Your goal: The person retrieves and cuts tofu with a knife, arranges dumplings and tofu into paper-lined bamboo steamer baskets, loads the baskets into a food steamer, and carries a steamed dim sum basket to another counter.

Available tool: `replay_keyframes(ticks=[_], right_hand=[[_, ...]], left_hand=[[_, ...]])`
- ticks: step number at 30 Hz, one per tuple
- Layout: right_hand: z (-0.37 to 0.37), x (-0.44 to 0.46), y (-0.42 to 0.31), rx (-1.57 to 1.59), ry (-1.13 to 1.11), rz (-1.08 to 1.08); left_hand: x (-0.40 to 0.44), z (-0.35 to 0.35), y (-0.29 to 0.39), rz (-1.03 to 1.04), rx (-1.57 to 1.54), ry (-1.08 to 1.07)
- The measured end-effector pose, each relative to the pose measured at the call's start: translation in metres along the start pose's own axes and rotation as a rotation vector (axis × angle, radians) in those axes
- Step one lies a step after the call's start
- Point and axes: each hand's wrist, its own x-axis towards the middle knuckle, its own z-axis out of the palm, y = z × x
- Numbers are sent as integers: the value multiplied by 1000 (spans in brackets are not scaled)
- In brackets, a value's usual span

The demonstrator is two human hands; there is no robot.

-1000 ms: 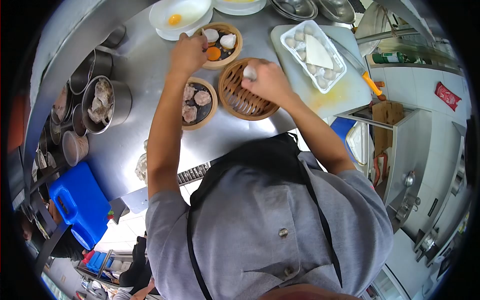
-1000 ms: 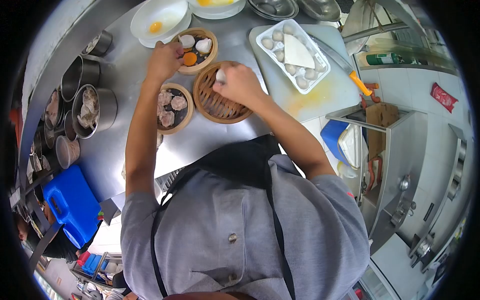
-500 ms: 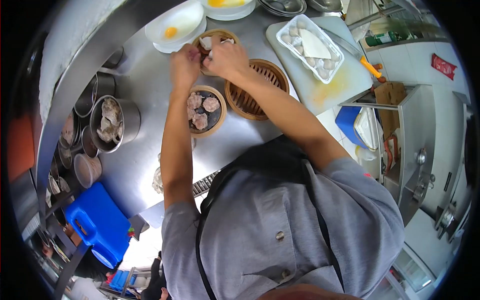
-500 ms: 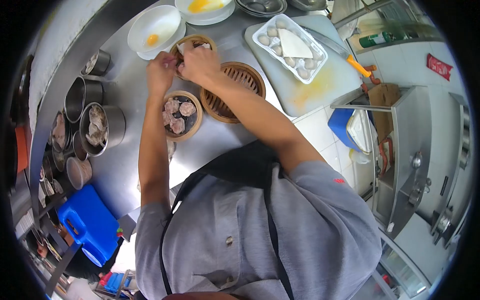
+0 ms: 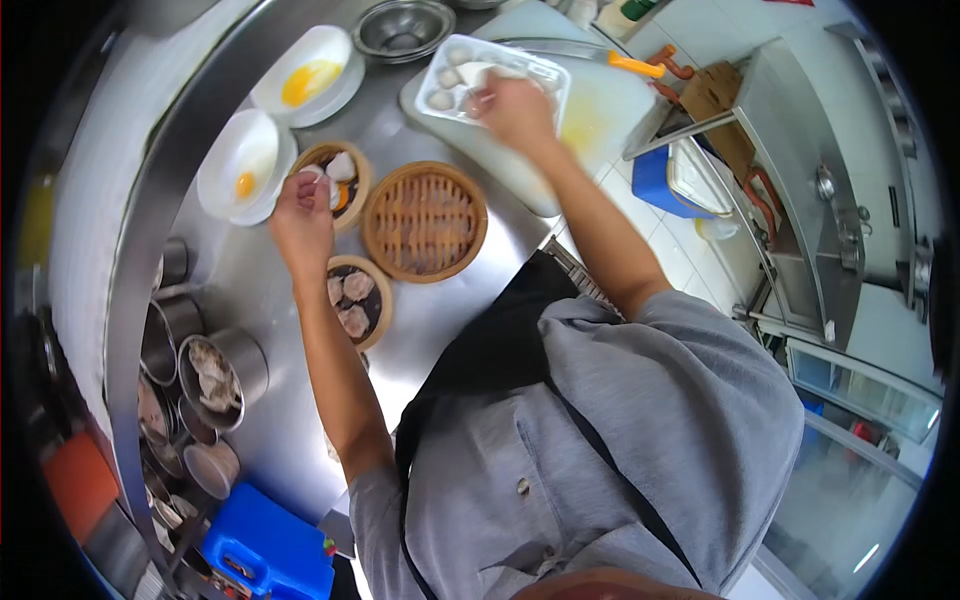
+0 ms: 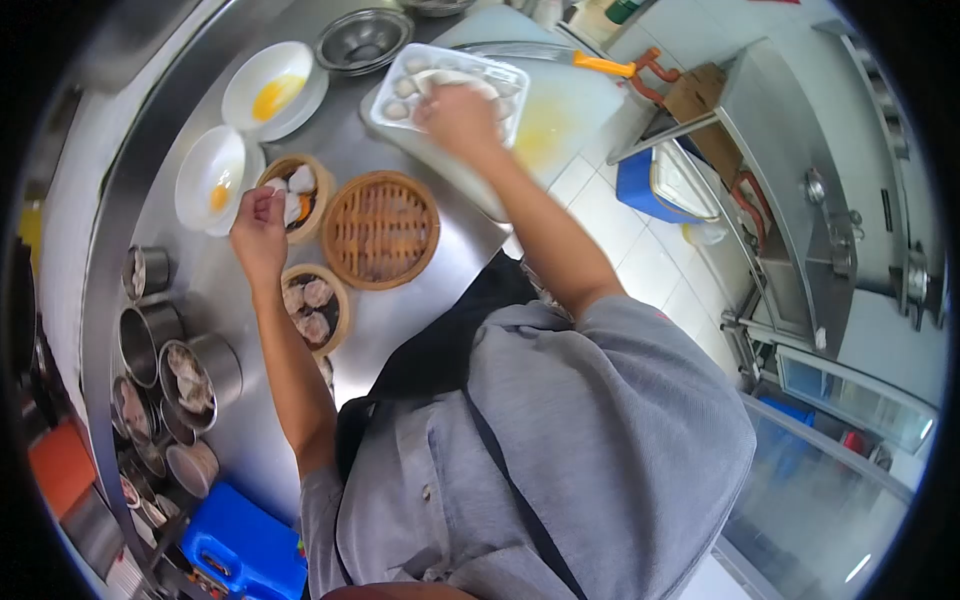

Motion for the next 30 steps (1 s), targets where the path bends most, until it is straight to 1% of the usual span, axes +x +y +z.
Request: replay_keyframes(ticks=[1, 2, 3, 5, 6, 7, 8, 9, 10, 11, 12, 13, 14, 15, 16, 17, 19, 20, 21, 22, 23, 24, 25, 26, 27, 28, 30], right_hand=[[-9, 14, 59, -133, 31, 87], [-33, 19, 93, -281, 89, 193], [-36, 26, 147, -436, 44, 226], [-34, 31, 230, -607, -19, 50], [-30, 32, 260, -601, -16, 41], [-25, 35, 285, -586, 56, -122], [-25, 44, 301, -569, 130, -286], [-30, 56, 307, -565, 133, -302], [-36, 65, 307, -494, -53, -314], [-40, 69, 307, -420, -246, -317], [-45, 75, 304, -417, -251, -324], [-51, 81, 298, -454, -382, -335], [-59, 87, 295, -493, -513, -351], [-68, 89, 296, -492, -522, -368], [-78, 86, 296, -485, -476, -371], [-89, 84, 294, -479, -430, -378], [-127, 87, 297, -449, -414, -386], [-147, 88, 298, -478, -389, -413], [-165, 89, 295, -504, -364, -438], [-181, 91, 283, -503, -370, -461], [-198, 91, 272, -559, -376, -531], [-212, 89, 264, -615, -380, -592], [-220, 87, 254, -612, -384, -594], [-224, 87, 239, -637, -393, -684], [-224, 86, 228, -663, -399, -773], [-221, 87, 221, -666, -399, -774], [-217, 91, 211, -767, -377, -847]], left_hand=[[2, 12, 12, 24, -98, -69], [8, 28, 25, 99, -182, -125], [17, 48, 28, 137, -111, -183], [38, 93, 39, 189, 24, -250], [48, 116, 47, 199, 88, -261], [59, 143, 43, 194, 94, -249], [69, 174, 34, 215, 133, -172], [75, 194, 32, 235, 170, -93], [75, 197, 42, 222, 176, -82], [71, 197, 49, 153, 232, -157], [70, 195, 61, 89, 284, -232], [68, 187, 77, 83, 288, -229], [65, 175, 93, -83, 389, -493], [61, 170, 101, -260, 480, -757], [56, 173, 102, -403, 371, -738], [50, 183, 100, -430, 366, -735], [45, 208, 97, -78, 188, -162], [48, 218, 98, -3, 130, -61], [50, 224, 93, -25, 135, -50], [53, 229, 86, -35, 142, -130], [53, 232, 81, -42, 150, -217], [50, 234, 80, -50, 152, -217], [48, 237, 80, -91, 100, -187], [47, 237, 80, -128, 47, -156], [47, 237, 80, -126, 47, -155], [47, 237, 80, -105, 30, -144], [46, 238, 78, -87, 9, -124]])
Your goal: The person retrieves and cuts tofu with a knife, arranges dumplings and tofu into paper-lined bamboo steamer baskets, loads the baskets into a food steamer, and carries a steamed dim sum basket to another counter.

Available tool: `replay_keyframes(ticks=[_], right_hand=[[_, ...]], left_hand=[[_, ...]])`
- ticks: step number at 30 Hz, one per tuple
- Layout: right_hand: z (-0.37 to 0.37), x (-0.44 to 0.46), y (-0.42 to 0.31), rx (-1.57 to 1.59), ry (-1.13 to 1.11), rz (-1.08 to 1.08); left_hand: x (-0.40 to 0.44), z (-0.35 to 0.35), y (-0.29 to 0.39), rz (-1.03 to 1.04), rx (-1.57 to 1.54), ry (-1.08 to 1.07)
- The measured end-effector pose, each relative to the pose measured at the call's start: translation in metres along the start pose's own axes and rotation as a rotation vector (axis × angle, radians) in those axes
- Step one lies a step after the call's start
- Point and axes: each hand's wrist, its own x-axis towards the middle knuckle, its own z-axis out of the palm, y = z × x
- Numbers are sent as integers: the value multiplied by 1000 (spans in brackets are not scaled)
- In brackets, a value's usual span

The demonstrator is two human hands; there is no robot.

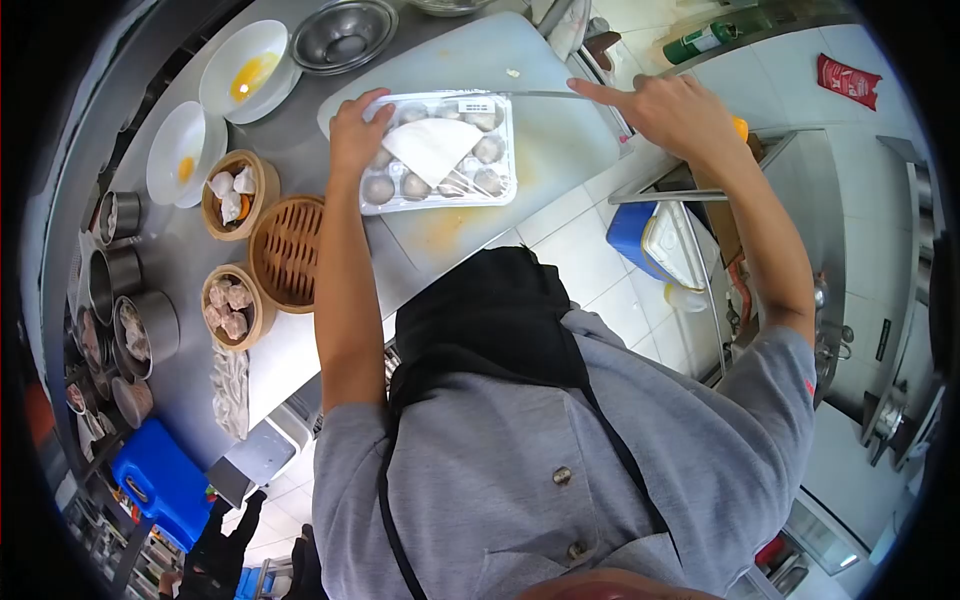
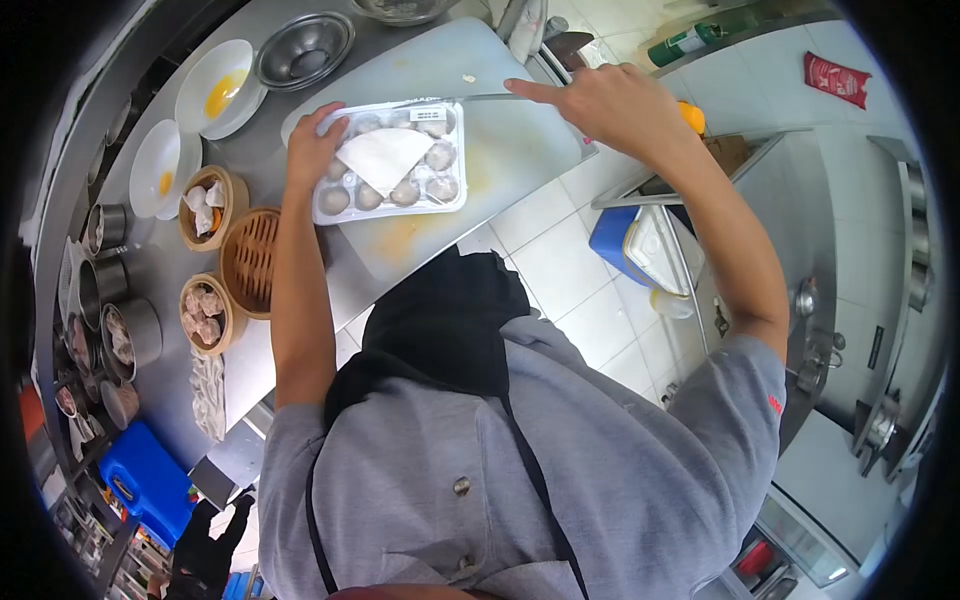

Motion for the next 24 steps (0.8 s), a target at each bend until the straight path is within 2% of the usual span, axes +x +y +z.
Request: replay_keyframes(ticks=[4, 7, 10, 13, 15, 16, 18, 19, 21, 24], right_hand=[[-1, 13, 0, -49, 0, 20], [-11, 18, -2, -104, 34, -58], [-27, 28, -13, -62, -42, -17], [-33, 30, -19, -56, -17, 4], [-34, 31, -14, -172, 129, -79], [-44, 28, -11, -170, 126, -74], [-80, 21, -4, -179, -173, 86], [-106, 20, -4, -177, -176, 81], [-148, 20, -11, -87, -551, 304], [-137, 14, -21, -1, -460, 141]], left_hand=[[0, 0, -2, -5, -28, 3], [2, 2, -5, -21, -35, -10], [2, 2, -5, -20, -6, -18], [2, 5, -4, -12, 8, -27], [2, 6, -5, -8, 4, -23], [2, 6, -5, -14, 2, -15], [2, 4, -7, -27, 1, -4], [3, 4, -7, -16, 0, -4], [2, 4, -7, -21, -3, -8], [3, 4, -6, 2, -35, 11]])
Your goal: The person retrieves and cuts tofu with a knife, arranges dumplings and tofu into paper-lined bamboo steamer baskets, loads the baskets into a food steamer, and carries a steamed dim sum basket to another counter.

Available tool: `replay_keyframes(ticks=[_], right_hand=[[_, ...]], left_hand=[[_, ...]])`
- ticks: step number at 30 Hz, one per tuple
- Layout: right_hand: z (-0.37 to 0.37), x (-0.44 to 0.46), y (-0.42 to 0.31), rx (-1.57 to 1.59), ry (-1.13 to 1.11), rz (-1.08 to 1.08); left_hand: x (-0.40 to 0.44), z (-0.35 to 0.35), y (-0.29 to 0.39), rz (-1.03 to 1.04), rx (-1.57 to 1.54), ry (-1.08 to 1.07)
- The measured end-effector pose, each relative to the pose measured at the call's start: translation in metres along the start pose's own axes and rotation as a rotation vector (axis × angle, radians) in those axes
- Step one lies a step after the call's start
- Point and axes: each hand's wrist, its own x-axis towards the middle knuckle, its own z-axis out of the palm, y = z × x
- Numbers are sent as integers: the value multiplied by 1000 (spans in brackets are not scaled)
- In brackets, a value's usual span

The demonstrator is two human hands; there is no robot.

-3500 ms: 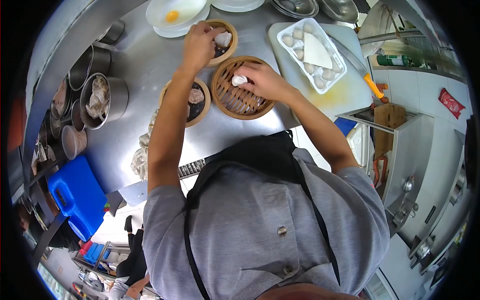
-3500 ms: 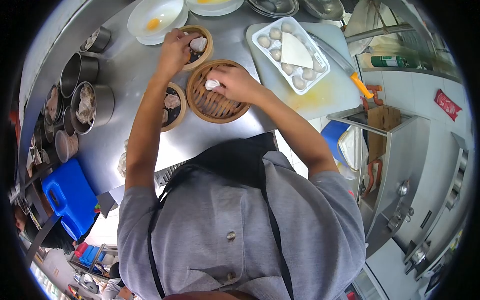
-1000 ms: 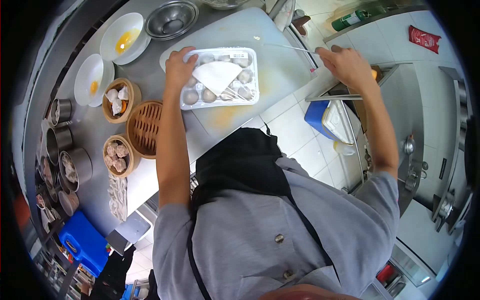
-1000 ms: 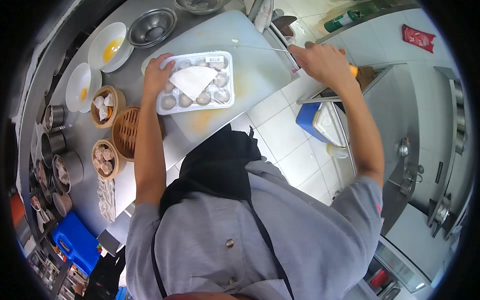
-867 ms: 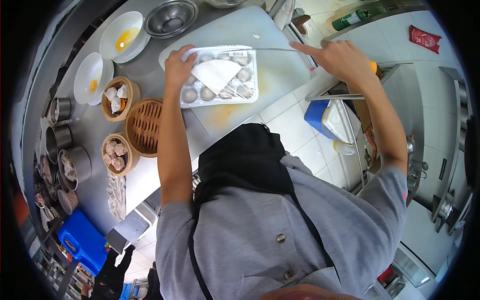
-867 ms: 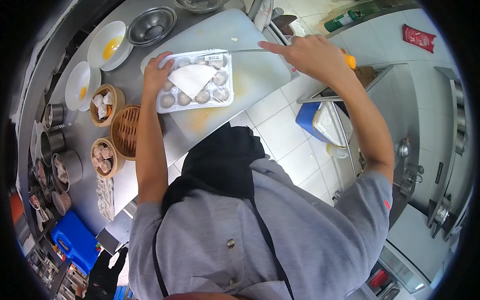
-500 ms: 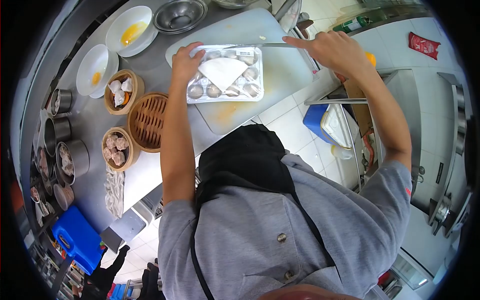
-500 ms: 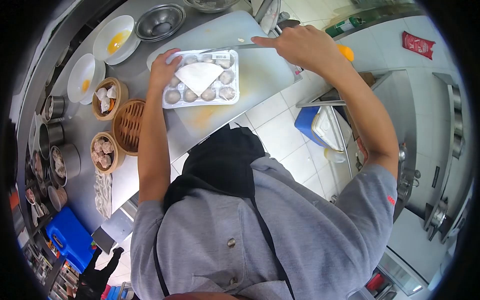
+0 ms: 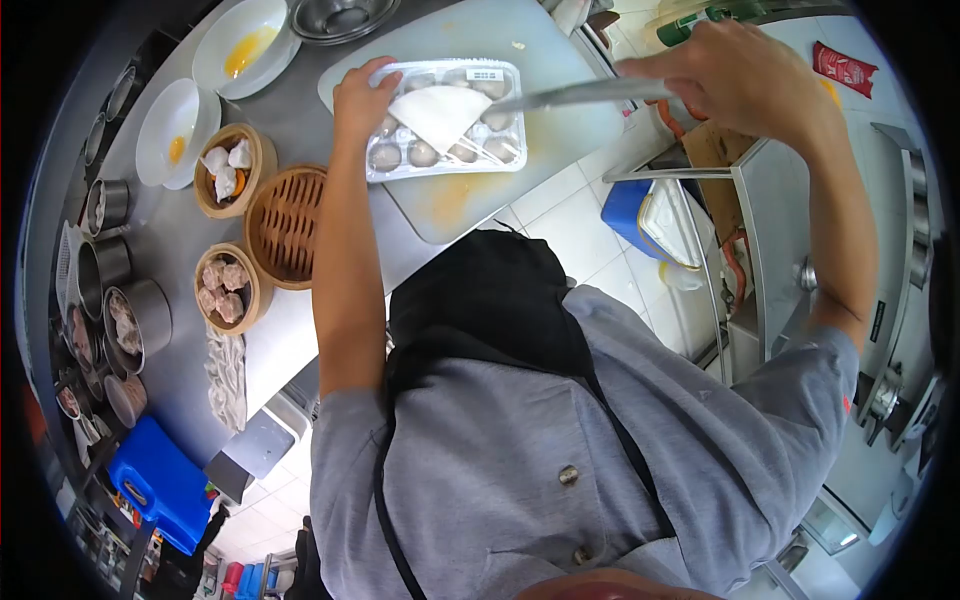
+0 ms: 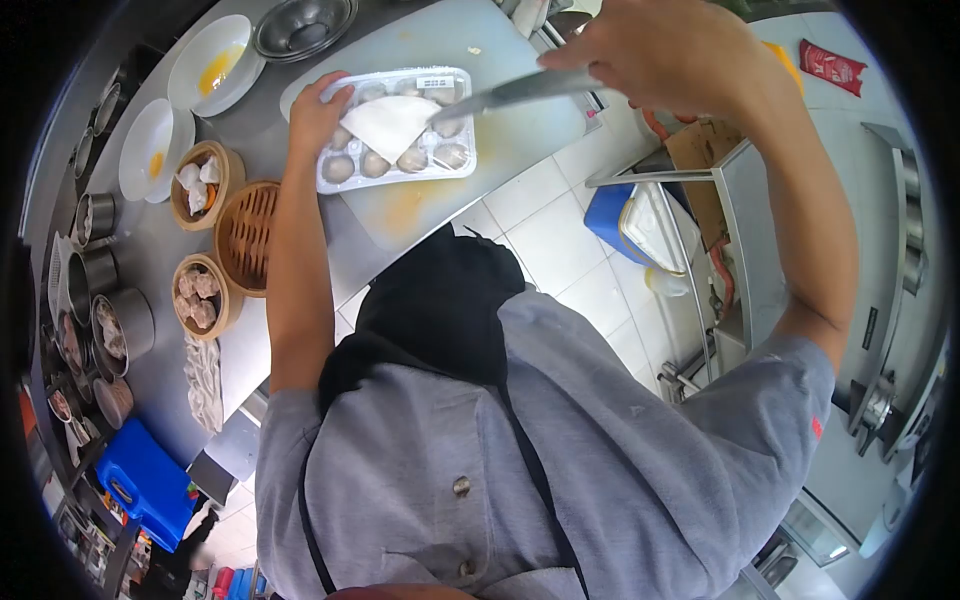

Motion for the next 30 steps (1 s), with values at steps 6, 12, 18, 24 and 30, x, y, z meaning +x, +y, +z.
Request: replay_keyframes(ticks=[6, 12, 18, 24, 30], right_hand=[[24, -2, -17, 83, 199, -274], [28, 3, -27, 107, 255, -282], [16, 11, -24, 129, 81, -398], [-46, -24, -18, 145, -400, 104], [-11, -14, 8, 132, -170, 136]], left_hand=[[-2, -2, 3, -13, 23, -6], [-2, -5, 9, -49, -44, -29], [-2, -5, 10, -40, -29, -34], [-5, -5, 5, -32, 23, -11], [-36, -48, 60, -220, 442, -251]])
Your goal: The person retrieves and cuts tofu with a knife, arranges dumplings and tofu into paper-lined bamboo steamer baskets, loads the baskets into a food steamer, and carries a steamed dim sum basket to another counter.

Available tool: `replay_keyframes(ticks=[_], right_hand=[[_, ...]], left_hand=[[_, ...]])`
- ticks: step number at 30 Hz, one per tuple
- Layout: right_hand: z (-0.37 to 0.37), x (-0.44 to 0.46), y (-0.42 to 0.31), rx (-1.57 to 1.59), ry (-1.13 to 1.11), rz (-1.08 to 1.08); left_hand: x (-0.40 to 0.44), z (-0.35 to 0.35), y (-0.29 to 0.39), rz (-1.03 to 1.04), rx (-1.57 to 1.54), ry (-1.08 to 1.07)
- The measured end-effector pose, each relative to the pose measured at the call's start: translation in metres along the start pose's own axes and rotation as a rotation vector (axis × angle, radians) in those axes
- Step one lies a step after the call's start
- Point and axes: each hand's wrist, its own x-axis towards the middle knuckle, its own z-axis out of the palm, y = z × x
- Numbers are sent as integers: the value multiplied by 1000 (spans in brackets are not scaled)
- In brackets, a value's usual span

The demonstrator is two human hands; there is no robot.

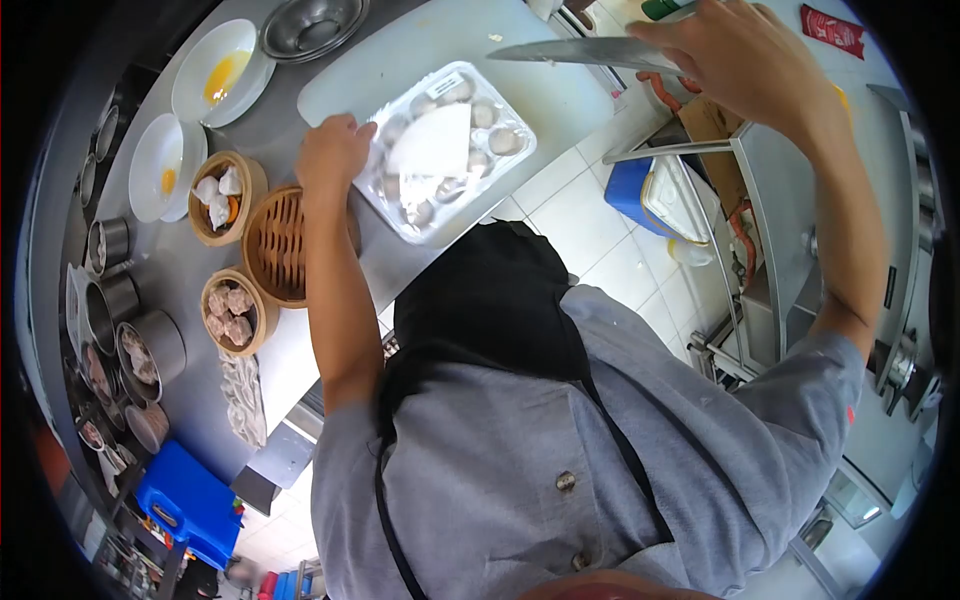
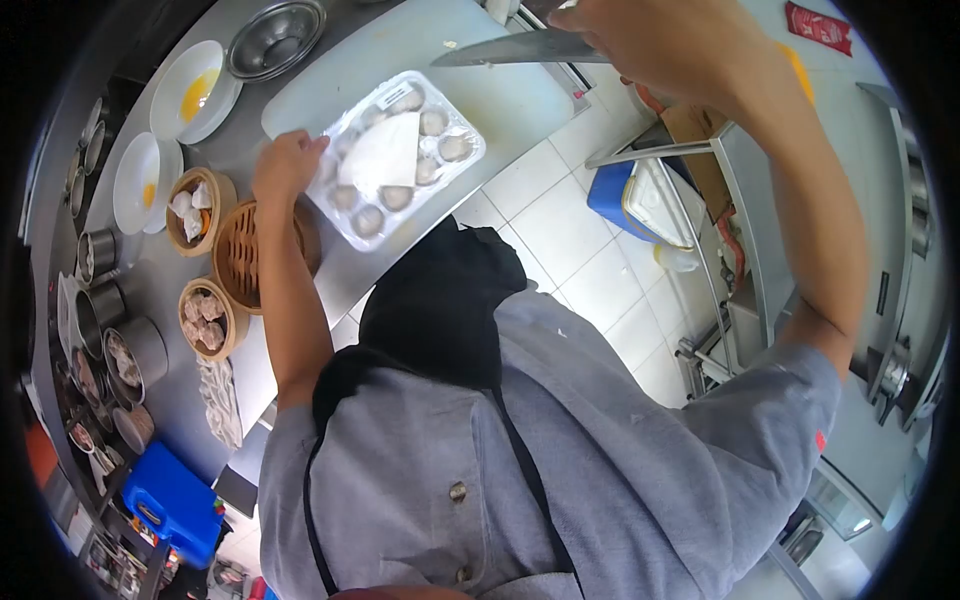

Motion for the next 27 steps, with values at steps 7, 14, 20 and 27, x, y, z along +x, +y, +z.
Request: replay_keyframes(ticks=[7, 14, 20, 27], right_hand=[[24, 28, -5, 163, 101, -207], [27, 32, -18, 109, 211, -140], [24, 23, -28, 109, 297, -136], [33, 29, -50, -169, 428, -144]], left_hand=[[23, 36, 42, 274, -101, -3], [37, 58, 45, 232, -282, -106], [33, 60, 45, 227, -341, -64], [37, 68, 42, 296, -385, -41]])
